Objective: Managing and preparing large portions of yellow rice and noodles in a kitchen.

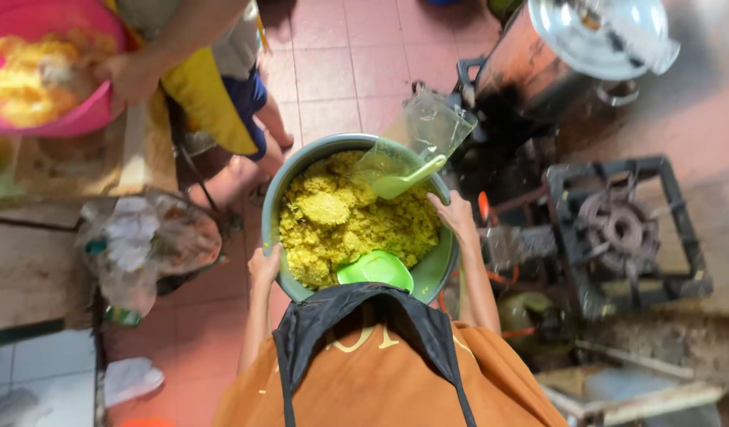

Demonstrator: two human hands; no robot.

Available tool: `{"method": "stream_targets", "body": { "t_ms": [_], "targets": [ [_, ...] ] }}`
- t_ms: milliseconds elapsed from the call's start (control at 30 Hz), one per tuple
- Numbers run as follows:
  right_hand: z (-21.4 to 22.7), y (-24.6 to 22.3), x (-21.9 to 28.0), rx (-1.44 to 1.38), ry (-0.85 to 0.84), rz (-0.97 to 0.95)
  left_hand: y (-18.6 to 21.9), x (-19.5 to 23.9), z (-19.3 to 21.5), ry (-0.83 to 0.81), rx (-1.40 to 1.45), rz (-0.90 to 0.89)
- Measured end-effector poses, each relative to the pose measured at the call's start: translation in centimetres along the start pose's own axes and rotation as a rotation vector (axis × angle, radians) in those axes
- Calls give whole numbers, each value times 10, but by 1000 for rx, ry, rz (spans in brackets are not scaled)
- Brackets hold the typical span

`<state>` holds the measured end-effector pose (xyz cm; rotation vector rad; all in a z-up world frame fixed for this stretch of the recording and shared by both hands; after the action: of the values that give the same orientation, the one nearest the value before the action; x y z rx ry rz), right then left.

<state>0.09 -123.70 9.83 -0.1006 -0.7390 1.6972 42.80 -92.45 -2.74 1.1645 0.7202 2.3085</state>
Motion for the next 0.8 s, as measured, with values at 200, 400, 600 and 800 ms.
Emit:
{"method": "stream_targets", "body": {
  "t_ms": [200, 400, 600, 800],
  "targets": [
    [81, -39, -162, -72, -126, -21, 106, -135, -22, 38, -63, 17],
    [113, -55, -307, 11, -60, -14, 228, -219, -6, -13, 5, 15],
    [157, -124, -460, 46, 9, 57, 326, -369, 9, 5, -28, -51],
    [185, -179, -589, -95, -114, 27, 411, -492, 29, 14, -98, -27]
  ]
}}
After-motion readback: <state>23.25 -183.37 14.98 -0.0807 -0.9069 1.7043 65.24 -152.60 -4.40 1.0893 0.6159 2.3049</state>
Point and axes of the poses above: each hand's wrist, its own x-axis away from the middle knuckle, its own z-axis out of the back of the hand, y = z × x, the point moved 2 cm from there along -x, towards the middle knuckle, and after that the axes turned 13 degrees about -y, right-handed, at the moved point
